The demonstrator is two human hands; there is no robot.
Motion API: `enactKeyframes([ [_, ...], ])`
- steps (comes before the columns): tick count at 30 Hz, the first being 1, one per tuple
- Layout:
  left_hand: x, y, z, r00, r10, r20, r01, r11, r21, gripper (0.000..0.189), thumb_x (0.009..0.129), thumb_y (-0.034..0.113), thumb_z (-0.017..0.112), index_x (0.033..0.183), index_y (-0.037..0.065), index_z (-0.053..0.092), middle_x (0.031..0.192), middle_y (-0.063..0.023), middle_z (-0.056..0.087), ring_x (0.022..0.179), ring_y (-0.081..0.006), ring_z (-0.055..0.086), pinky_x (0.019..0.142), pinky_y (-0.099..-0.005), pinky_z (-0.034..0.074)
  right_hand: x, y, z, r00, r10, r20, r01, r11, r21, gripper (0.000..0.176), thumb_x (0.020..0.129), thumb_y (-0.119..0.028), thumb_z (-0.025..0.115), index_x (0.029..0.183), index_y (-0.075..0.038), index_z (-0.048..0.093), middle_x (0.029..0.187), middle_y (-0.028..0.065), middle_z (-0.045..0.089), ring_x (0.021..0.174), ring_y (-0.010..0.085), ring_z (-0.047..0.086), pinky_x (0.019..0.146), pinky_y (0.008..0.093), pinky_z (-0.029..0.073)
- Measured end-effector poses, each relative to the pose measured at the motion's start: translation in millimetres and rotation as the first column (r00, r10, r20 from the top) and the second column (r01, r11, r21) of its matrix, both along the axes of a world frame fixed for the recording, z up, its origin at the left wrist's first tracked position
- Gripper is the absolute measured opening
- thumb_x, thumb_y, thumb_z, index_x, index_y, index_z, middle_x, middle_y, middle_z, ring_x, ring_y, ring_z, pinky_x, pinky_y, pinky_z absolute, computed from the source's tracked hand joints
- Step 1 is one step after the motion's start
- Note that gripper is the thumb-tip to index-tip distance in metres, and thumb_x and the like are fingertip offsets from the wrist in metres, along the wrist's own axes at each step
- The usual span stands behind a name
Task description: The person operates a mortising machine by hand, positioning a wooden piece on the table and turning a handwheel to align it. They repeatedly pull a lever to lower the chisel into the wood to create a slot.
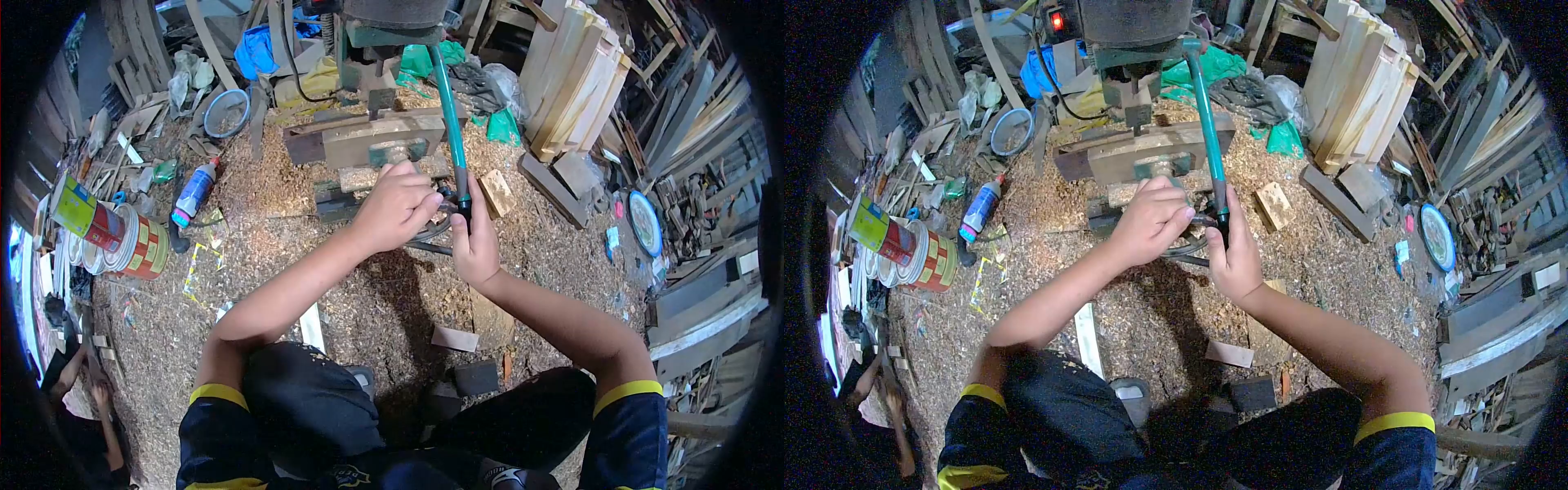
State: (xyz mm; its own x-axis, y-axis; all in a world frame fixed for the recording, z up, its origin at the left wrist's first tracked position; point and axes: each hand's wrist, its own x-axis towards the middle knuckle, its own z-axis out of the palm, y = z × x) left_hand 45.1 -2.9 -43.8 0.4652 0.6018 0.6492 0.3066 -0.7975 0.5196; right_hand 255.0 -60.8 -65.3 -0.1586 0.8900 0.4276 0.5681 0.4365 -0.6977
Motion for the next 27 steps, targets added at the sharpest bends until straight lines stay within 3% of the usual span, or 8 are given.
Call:
enactKeyframes([
  [15,-3,0,-1,0.998,0.009,-0.067,-0.009,1.000,0.005,0.032,0.107,0.022,0.057,0.082,0.002,0.059,0.081,-0.0110,0.054,0.087,-0.0324,0.051,0.082,-0.0457,0.039,-1,-16,45,0.999,-0.007,-0.037,0.004,0.996,-0.085,0.075,0.106,-0.018,0.063,0.168,-0.003,0.023,0.148,0.0339,0.054,0.137,0.0461,0.057,0.115,0.0481,0.046],
  [18,-2,-1,-3,0.995,0.028,-0.097,-0.029,1.000,-0.010,0.033,0.108,0.022,0.056,0.082,0.002,0.058,0.081,-0.0110,0.053,0.086,-0.0322,0.050,0.083,-0.0457,0.039,11,-25,133,0.945,-0.059,0.321,-0.029,0.965,0.262,0.062,0.104,-0.009,0.061,0.160,0.001,0.038,0.146,0.0289,0.056,0.141,0.0422,0.056,0.116,0.0477,0.046],
  [19,0,2,-9,0.999,0.028,-0.044,-0.026,0.998,0.054,0.033,0.108,0.022,0.055,0.081,0.002,0.057,0.080,-0.0110,0.052,0.086,-0.0319,0.049,0.083,-0.0456,0.039,18,-23,172,0.950,0.043,0.308,-0.121,0.963,0.240,0.055,0.103,-0.006,0.060,0.156,0.002,0.046,0.144,0.0261,0.059,0.142,0.0394,0.056,0.115,0.0469,0.047],
  [21,2,1,-9,1.000,0.026,0.006,-0.027,0.992,0.124,0.034,0.109,0.022,0.054,0.081,0.002,0.055,0.080,-0.0110,0.051,0.085,-0.0316,0.049,0.083,-0.0456,0.039,19,-17,259,0.899,0.362,-0.247,-0.382,0.924,-0.037,0.039,0.104,-0.007,0.057,0.142,0.003,0.059,0.135,0.0189,0.066,0.138,0.0320,0.060,0.112,0.0440,0.049],
  [23,-1,-1,-3,0.997,0.028,-0.074,-0.027,0.999,0.021,0.036,0.110,0.023,0.052,0.080,0.002,0.053,0.080,-0.0111,0.049,0.084,-0.0311,0.047,0.083,-0.0453,0.038,49,22,325,0.866,0.339,0.368,-0.476,0.786,0.395,0.035,0.108,-0.016,0.057,0.140,-0.001,0.061,0.134,0.0166,0.070,0.135,0.0283,0.061,0.119,0.0425,0.042],
  [24,-1,-2,-2,0.997,0.030,-0.078,-0.028,0.999,0.024,0.036,0.110,0.023,0.052,0.080,0.002,0.053,0.080,-0.0111,0.049,0.084,-0.0311,0.047,0.083,-0.0453,0.038,26,19,348,0.863,0.493,-0.110,-0.412,0.813,0.412,0.035,0.112,-0.032,0.050,0.127,-0.003,0.064,0.111,0.0119,0.069,0.104,0.0235,0.062,0.095,0.0371,0.046],
  [25,-1,-3,-1,0.997,0.027,-0.076,-0.025,0.999,0.020,0.037,0.110,0.023,0.051,0.080,0.002,0.052,0.080,-0.0111,0.049,0.084,-0.0311,0.047,0.083,-0.0454,0.038,1,20,363,0.639,0.529,-0.559,-0.355,0.847,0.395,0.049,0.116,-0.048,0.043,0.114,-0.005,0.068,0.087,0.0072,0.068,0.074,0.0187,0.063,0.071,0.0316,0.050],
  [27,-1,-5,0,0.997,0.025,-0.074,-0.024,1.000,0.011,0.037,0.111,0.024,0.051,0.080,0.002,0.051,0.080,-0.0110,0.047,0.084,-0.0311,0.046,0.084,-0.0457,0.038,-2,63,377,0.577,0.592,-0.563,-0.394,0.806,0.443,0.046,0.115,-0.047,0.044,0.116,-0.006,0.067,0.092,0.0074,0.069,0.080,0.0186,0.063,0.076,0.0319,0.049],
])
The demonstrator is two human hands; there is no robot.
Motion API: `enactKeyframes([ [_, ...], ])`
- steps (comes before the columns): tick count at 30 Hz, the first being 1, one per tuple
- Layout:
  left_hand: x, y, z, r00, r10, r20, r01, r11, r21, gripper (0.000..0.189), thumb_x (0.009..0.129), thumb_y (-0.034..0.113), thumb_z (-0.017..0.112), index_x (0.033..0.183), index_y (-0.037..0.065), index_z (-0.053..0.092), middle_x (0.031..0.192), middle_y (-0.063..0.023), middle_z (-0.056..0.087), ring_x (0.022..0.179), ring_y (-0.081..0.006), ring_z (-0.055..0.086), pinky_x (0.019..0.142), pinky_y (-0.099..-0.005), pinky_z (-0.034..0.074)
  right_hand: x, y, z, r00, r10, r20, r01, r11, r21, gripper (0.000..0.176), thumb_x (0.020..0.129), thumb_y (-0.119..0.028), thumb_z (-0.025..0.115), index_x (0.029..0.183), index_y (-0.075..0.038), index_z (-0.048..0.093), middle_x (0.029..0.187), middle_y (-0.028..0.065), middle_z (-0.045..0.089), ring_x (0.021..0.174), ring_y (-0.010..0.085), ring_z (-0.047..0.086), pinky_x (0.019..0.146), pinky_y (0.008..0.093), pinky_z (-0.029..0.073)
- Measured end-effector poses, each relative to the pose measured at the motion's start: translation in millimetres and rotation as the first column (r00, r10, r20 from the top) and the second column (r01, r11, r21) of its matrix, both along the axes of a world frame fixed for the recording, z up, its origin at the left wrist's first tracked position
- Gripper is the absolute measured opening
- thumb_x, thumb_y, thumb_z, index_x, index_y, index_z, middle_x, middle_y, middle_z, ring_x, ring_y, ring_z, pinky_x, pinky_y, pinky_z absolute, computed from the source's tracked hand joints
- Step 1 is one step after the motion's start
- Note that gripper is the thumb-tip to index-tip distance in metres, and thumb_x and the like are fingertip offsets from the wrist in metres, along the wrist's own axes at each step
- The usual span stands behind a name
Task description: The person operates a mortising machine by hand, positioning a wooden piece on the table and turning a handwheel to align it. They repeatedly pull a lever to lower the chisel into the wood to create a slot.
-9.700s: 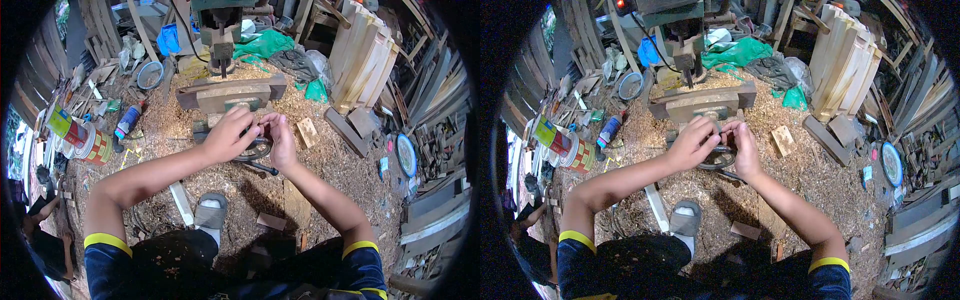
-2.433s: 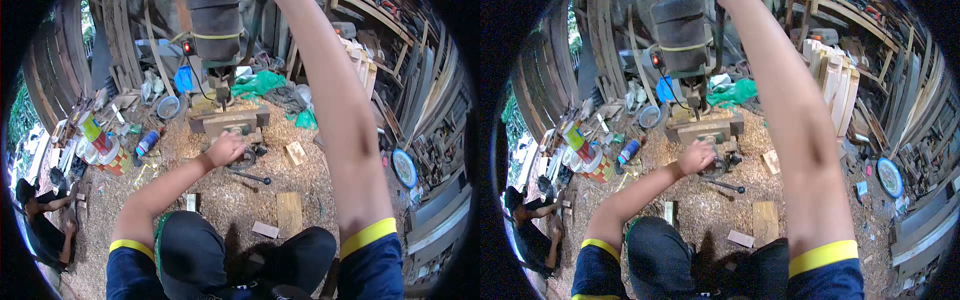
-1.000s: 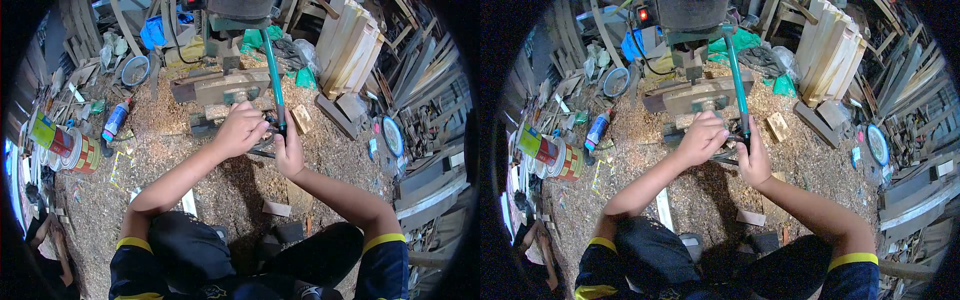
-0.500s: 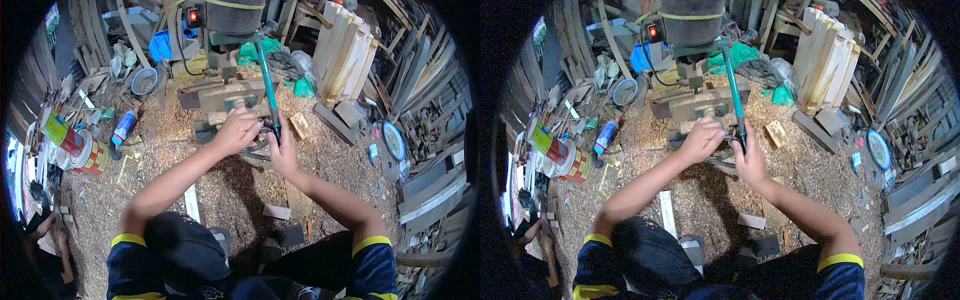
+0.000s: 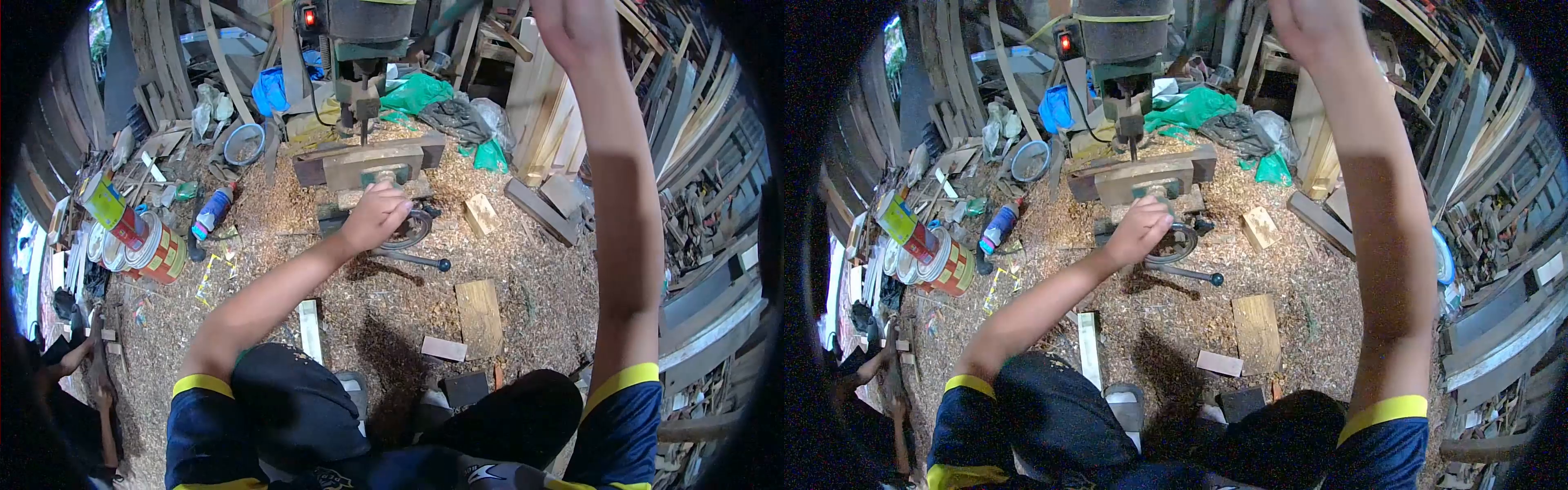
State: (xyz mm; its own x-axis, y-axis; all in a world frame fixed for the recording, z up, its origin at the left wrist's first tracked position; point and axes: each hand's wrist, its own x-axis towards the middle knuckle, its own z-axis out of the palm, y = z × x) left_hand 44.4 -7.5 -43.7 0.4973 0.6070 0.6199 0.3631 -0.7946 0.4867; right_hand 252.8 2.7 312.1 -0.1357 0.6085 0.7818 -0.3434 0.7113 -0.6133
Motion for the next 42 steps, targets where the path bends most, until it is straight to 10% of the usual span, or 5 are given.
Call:
enactKeyframes([
  [9,2,4,-7,0.997,-0.016,0.082,0.016,1.000,0.013,0.034,0.109,0.025,0.054,0.085,0.001,0.061,0.087,-0.0110,0.058,0.093,-0.0339,0.054,0.085,-0.0495,0.040,-1,112,-39,0.991,-0.005,-0.137,-0.024,0.978,-0.206,0.047,0.110,-0.056,0.052,0.117,-0.011,0.064,0.110,0.0021,0.071,0.107,0.0168,0.064,0.095,0.0328,0.046],
  [15,-1,2,-3,0.997,0.050,-0.050,-0.049,0.999,0.012,0.030,0.108,0.025,0.055,0.088,0.004,0.065,0.087,-0.0092,0.060,0.093,-0.0317,0.055,0.085,-0.0468,0.040,31,20,-312,0.623,-0.423,0.658,0.590,0.806,-0.040,0.048,0.113,-0.045,0.050,0.111,0.000,0.065,0.110,0.0160,0.073,0.102,0.0268,0.068,0.093,0.0443,0.052],
  [18,0,2,-3,0.998,0.049,-0.035,-0.049,0.999,0.006,0.031,0.109,0.025,0.054,0.088,0.005,0.064,0.085,-0.0089,0.058,0.093,-0.0312,0.054,0.085,-0.0458,0.039,56,-35,-445,0.327,-0.068,0.942,0.605,0.781,-0.154,0.054,0.114,-0.045,0.046,0.105,0.005,0.062,0.099,0.0208,0.073,0.087,0.0325,0.069,0.085,0.0490,0.054],
  [20,-1,2,-2,0.998,0.050,-0.036,-0.050,0.999,0.005,0.032,0.109,0.025,0.054,0.087,0.005,0.063,0.085,-0.0090,0.057,0.092,-0.0312,0.054,0.085,-0.0458,0.039,65,-65,-484,0.567,0.292,0.770,0.555,0.556,-0.619,0.053,0.113,-0.045,0.044,0.109,0.004,0.062,0.095,0.0177,0.075,0.082,0.0317,0.070,0.081,0.0499,0.055],
  [42,-7,-3,-2,0.998,0.063,-0.021,-0.063,0.998,0.021,0.035,0.109,0.023,0.052,0.082,0.002,0.052,0.082,-0.0122,0.051,0.087,-0.0326,0.048,0.086,-0.0473,0.038,51,-49,-376,0.223,0.096,0.970,0.648,0.729,-0.221,0.060,0.114,-0.050,0.039,0.114,0.003,0.069,0.098,0.0195,0.076,0.096,0.0290,0.075,0.086,0.0503,0.057],
])
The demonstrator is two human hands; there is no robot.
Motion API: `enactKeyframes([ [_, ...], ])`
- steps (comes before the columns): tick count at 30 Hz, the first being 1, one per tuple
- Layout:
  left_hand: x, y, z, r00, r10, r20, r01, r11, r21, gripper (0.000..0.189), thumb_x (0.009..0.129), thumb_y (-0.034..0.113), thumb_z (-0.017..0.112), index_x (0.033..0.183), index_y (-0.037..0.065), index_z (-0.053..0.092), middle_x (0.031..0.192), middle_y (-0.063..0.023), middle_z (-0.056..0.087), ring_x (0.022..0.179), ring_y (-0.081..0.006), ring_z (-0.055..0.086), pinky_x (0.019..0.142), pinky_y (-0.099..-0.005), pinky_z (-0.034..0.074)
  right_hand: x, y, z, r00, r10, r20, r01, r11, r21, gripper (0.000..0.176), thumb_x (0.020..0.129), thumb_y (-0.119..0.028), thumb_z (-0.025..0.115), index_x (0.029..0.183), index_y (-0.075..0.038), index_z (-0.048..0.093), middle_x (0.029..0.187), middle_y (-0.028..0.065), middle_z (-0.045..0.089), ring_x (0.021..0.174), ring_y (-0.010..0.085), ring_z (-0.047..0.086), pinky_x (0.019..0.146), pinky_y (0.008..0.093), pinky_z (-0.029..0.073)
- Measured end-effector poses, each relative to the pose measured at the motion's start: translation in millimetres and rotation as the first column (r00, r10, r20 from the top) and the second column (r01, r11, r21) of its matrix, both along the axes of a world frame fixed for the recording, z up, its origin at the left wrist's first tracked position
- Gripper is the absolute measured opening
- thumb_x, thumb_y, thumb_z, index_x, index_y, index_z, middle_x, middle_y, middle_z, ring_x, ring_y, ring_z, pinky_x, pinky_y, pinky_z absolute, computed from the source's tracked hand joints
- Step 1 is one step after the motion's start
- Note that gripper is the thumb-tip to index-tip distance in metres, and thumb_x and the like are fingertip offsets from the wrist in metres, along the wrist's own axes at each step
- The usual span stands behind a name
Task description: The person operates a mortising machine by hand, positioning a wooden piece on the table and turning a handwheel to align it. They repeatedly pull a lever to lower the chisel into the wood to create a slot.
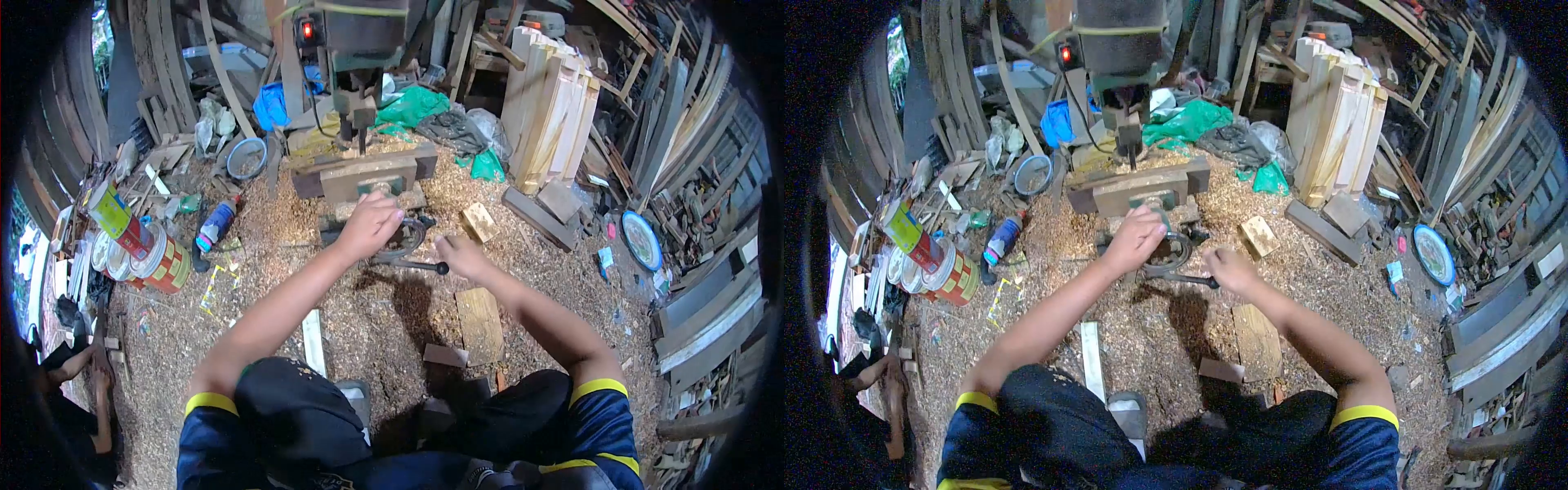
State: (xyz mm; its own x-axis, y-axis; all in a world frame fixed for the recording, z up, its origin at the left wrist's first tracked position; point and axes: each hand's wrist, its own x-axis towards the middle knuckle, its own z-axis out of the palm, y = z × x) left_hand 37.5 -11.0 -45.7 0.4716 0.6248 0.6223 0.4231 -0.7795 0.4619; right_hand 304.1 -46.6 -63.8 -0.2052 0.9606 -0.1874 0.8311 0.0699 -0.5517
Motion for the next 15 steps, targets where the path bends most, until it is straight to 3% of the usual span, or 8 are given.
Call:
enactKeyframes([
  [3,0,-1,-5,0.999,0.046,0.017,-0.044,0.997,-0.066,0.033,0.108,0.027,0.055,0.085,0.003,0.058,0.088,-0.0125,0.057,0.094,-0.0348,0.054,0.094,-0.0537,0.042,7,50,52,0.944,-0.033,-0.328,0.155,0.922,0.354,0.052,0.112,-0.045,0.047,0.109,0.003,0.068,0.097,0.0266,0.070,0.095,0.0380,0.072,0.085,0.0480,0.055],
  [5,-1,3,-8,0.999,0.041,0.010,-0.040,0.997,-0.066,0.033,0.108,0.027,0.055,0.085,0.002,0.059,0.089,-0.0128,0.059,0.095,-0.0357,0.055,0.095,-0.0548,0.042,3,92,112,0.864,0.141,-0.483,0.185,0.803,0.566,0.045,0.112,-0.039,0.051,0.108,0.002,0.067,0.094,0.0198,0.071,0.090,0.0311,0.069,0.084,0.0422,0.054],
  [7,1,5,-14,0.998,0.021,0.064,-0.020,1.000,-0.010,0.034,0.107,0.026,0.056,0.084,0.002,0.061,0.089,-0.0129,0.059,0.095,-0.0360,0.056,0.094,-0.0547,0.042,-19,98,199,0.664,0.332,-0.670,0.248,0.748,0.615,0.038,0.113,-0.036,0.053,0.110,0.000,0.065,0.096,0.0061,0.068,0.092,0.0172,0.062,0.088,0.0357,0.051],
  [10,1,-6,5,0.997,-0.028,0.068,0.031,0.998,-0.048,0.032,0.106,0.019,0.054,0.080,-0.001,0.055,0.083,-0.0141,0.055,0.089,-0.0338,0.051,0.089,-0.0489,0.041,-46,107,316,0.550,0.400,-0.733,0.408,0.637,0.654,0.045,0.112,-0.049,0.050,0.118,-0.008,0.067,0.104,0.0023,0.069,0.095,0.0132,0.061,0.090,0.0323,0.047],
  [12,-1,-3,6,0.999,-0.028,0.035,0.029,0.999,-0.023,0.031,0.107,0.020,0.054,0.082,0.001,0.057,0.084,-0.0128,0.055,0.091,-0.0335,0.053,0.086,-0.0479,0.040,-63,127,382,0.513,0.444,-0.735,0.508,0.533,0.676,0.045,0.111,-0.053,0.050,0.109,-0.010,0.065,0.093,-0.0006,0.061,0.088,0.0135,0.055,0.085,0.0341,0.043],
  [13,-2,-2,4,1.000,-0.024,-0.001,0.024,1.000,-0.002,0.030,0.108,0.021,0.054,0.084,0.003,0.060,0.085,-0.0115,0.055,0.093,-0.0332,0.054,0.084,-0.0468,0.039,-77,122,409,0.378,0.566,-0.733,0.538,0.510,0.671,0.047,0.110,-0.049,0.051,0.100,-0.003,0.060,0.091,0.0058,0.060,0.089,0.0179,0.054,0.083,0.0364,0.045],
  [14,-3,-2,2,1.000,-0.014,0.004,0.014,1.000,-0.020,0.030,0.108,0.021,0.054,0.084,0.003,0.060,0.085,-0.0115,0.055,0.093,-0.0332,0.054,0.084,-0.0468,0.039,-66,166,443,0.202,0.561,-0.802,0.303,0.743,0.596,0.051,0.110,-0.057,0.051,0.111,-0.008,0.066,0.095,0.0039,0.070,0.094,0.0195,0.068,0.089,0.0342,0.051],
  [15,-2,-1,2,1.000,-0.024,0.007,0.024,1.000,0.002,0.030,0.108,0.021,0.054,0.083,0.004,0.059,0.085,-0.0112,0.054,0.091,-0.0328,0.053,0.084,-0.0468,0.038,-80,154,464,0.078,0.579,-0.811,0.245,0.778,0.579,0.053,0.110,-0.056,0.050,0.099,-0.007,0.066,0.076,0.0041,0.065,0.071,0.0217,0.065,0.074,0.0390,0.055],
])
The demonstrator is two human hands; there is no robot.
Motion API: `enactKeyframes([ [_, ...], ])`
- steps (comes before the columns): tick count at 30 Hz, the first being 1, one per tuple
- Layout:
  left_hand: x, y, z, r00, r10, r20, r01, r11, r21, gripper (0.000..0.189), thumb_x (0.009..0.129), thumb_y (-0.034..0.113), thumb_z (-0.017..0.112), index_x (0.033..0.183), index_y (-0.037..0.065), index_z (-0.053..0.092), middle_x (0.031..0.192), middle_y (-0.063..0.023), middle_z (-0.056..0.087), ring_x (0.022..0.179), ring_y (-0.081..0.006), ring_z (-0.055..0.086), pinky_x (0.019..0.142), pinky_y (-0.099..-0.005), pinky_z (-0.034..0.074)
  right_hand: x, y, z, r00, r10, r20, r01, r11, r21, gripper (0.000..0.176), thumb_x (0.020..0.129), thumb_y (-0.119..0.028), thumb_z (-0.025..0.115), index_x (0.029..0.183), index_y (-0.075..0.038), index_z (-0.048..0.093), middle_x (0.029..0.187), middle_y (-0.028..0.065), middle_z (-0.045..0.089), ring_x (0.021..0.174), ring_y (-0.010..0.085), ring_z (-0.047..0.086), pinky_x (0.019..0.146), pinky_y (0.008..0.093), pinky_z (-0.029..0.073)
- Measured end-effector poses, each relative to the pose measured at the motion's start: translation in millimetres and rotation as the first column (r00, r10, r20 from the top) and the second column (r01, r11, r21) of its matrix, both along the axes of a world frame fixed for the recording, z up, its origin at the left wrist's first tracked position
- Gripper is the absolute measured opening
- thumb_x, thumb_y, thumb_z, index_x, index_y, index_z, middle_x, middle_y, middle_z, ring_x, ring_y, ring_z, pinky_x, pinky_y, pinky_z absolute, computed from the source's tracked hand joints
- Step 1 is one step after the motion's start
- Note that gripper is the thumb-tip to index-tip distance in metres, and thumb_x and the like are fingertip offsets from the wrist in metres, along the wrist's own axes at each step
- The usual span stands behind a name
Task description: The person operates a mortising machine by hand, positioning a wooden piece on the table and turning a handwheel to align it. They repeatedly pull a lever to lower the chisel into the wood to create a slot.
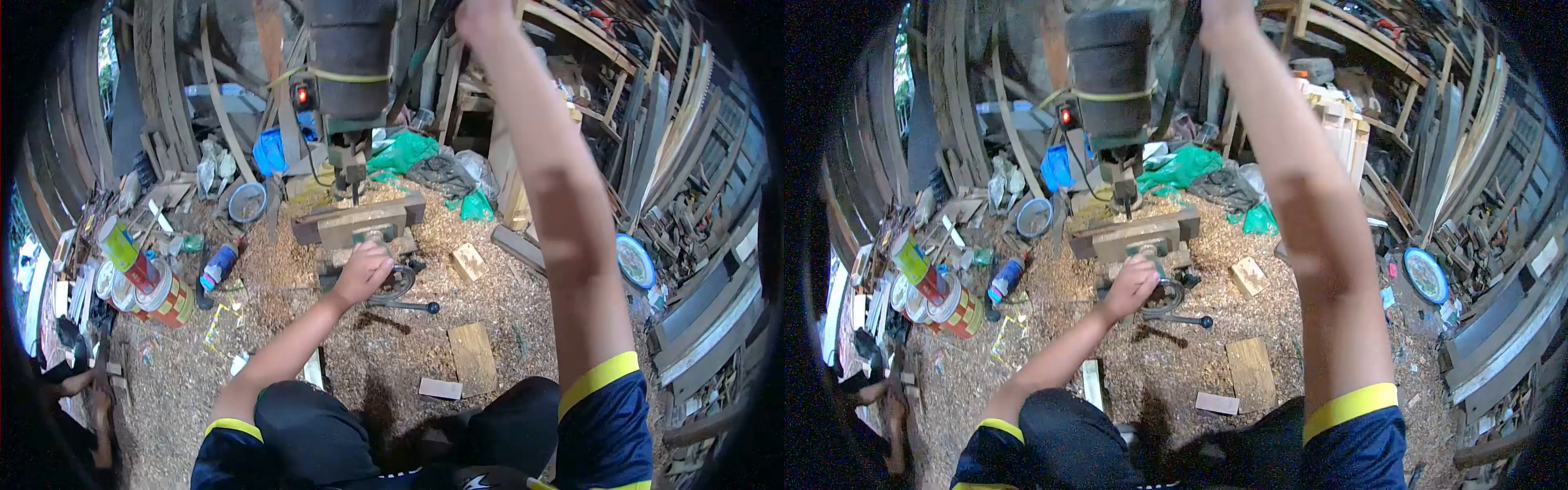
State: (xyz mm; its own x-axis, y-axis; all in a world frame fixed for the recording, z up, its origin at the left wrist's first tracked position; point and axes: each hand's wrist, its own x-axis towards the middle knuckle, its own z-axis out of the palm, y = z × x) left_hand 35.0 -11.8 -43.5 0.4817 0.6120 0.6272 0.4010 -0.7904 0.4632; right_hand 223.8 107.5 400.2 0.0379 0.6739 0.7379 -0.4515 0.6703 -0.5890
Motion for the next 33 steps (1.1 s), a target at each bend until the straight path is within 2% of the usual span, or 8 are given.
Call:
enactKeyframes([
  [5,-3,2,-1,1.000,-0.024,-0.014,0.024,1.000,-0.013,0.030,0.107,0.022,0.057,0.083,0.005,0.059,0.083,-0.0094,0.053,0.091,-0.0315,0.052,0.084,-0.0449,0.037,-2,-17,-14,0.998,0.030,0.058,-0.030,1.000,-0.004,0.045,0.112,-0.045,0.047,0.085,-0.010,0.058,0.055,-0.0008,0.043,0.046,0.0156,0.044,0.048,0.0331,0.039],
  [9,1,-2,5,1.000,-0.021,0.019,0.022,1.000,-0.019,0.030,0.103,0.016,0.059,0.078,0.004,0.050,0.080,-0.0105,0.047,0.085,-0.0312,0.047,0.084,-0.0453,0.037,25,-96,-109,0.958,0.213,0.192,-0.268,0.903,0.335,0.042,0.114,-0.041,0.041,0.095,-0.011,0.064,0.066,0.0013,0.053,0.067,0.0169,0.055,0.069,0.0318,0.041],
  [13,-1,3,0,0.999,-0.039,0.032,0.039,0.999,-0.008,0.031,0.104,0.018,0.059,0.077,0.004,0.051,0.080,-0.0100,0.048,0.086,-0.0317,0.049,0.085,-0.0462,0.038,47,-151,-227,0.979,-0.035,0.203,-0.024,0.960,0.280,0.041,0.104,-0.041,0.051,0.089,-0.004,0.058,0.078,0.0080,0.053,0.074,0.0239,0.049,0.092,0.0426,0.042],
  [19,0,3,-5,0.998,-0.012,0.061,0.011,1.000,0.005,0.030,0.105,0.020,0.059,0.080,0.004,0.055,0.082,-0.0095,0.053,0.089,-0.0323,0.053,0.084,-0.0470,0.040,80,-154,-190,0.722,-0.023,0.691,-0.137,0.975,0.175,0.090,0.105,-0.068,0.021,0.098,0.006,0.072,0.052,0.0056,0.050,0.073,0.0208,0.055,0.092,0.0394,0.046],
  [22,-1,1,-4,0.996,-0.015,0.086,0.016,1.000,-0.002,0.029,0.104,0.021,0.060,0.080,0.004,0.057,0.083,-0.0091,0.055,0.089,-0.0318,0.053,0.083,-0.0464,0.040,72,-156,-127,0.399,0.578,0.712,-0.085,0.796,-0.599,0.081,0.108,-0.069,0.036,0.112,0.004,0.071,0.081,0.0119,0.074,0.089,0.0094,0.070,0.085,0.0219,0.054],
  [27,-3,3,-7,0.994,-0.012,0.108,0.019,0.998,-0.064,0.031,0.104,0.024,0.063,0.078,0.007,0.063,0.081,-0.0066,0.057,0.092,-0.0299,0.056,0.085,-0.0470,0.038,24,-156,-121,0.110,-0.021,0.994,0.145,0.989,0.005,0.067,0.099,-0.011,0.075,0.158,-0.003,0.045,0.133,0.0125,0.068,0.110,0.0111,0.067,0.069,0.0319,0.063],
  [29,-4,6,-7,0.997,-0.029,0.078,0.035,0.996,-0.083,0.032,0.103,0.025,0.064,0.076,0.007,0.064,0.081,-0.0059,0.057,0.091,-0.0292,0.055,0.086,-0.0470,0.038,11,-156,-105,0.062,0.479,0.876,0.701,0.603,-0.380,0.062,0.102,-0.010,0.069,0.159,-0.002,0.044,0.115,0.0133,0.071,0.093,0.0142,0.071,0.066,0.0305,0.062],
  [33,-5,5,-4,0.987,-0.048,0.151,0.056,0.997,-0.054,0.032,0.102,0.023,0.065,0.076,0.006,0.062,0.080,-0.0077,0.055,0.089,-0.0299,0.053,0.084,-0.0449,0.040,2,-140,-104,0.208,0.570,0.795,0.772,0.403,-0.491,0.029,0.103,-0.010,0.065,0.131,-0.002,0.059,0.066,0.0008,0.053,0.042,0.0121,0.051,0.038,0.0299,0.044],
])
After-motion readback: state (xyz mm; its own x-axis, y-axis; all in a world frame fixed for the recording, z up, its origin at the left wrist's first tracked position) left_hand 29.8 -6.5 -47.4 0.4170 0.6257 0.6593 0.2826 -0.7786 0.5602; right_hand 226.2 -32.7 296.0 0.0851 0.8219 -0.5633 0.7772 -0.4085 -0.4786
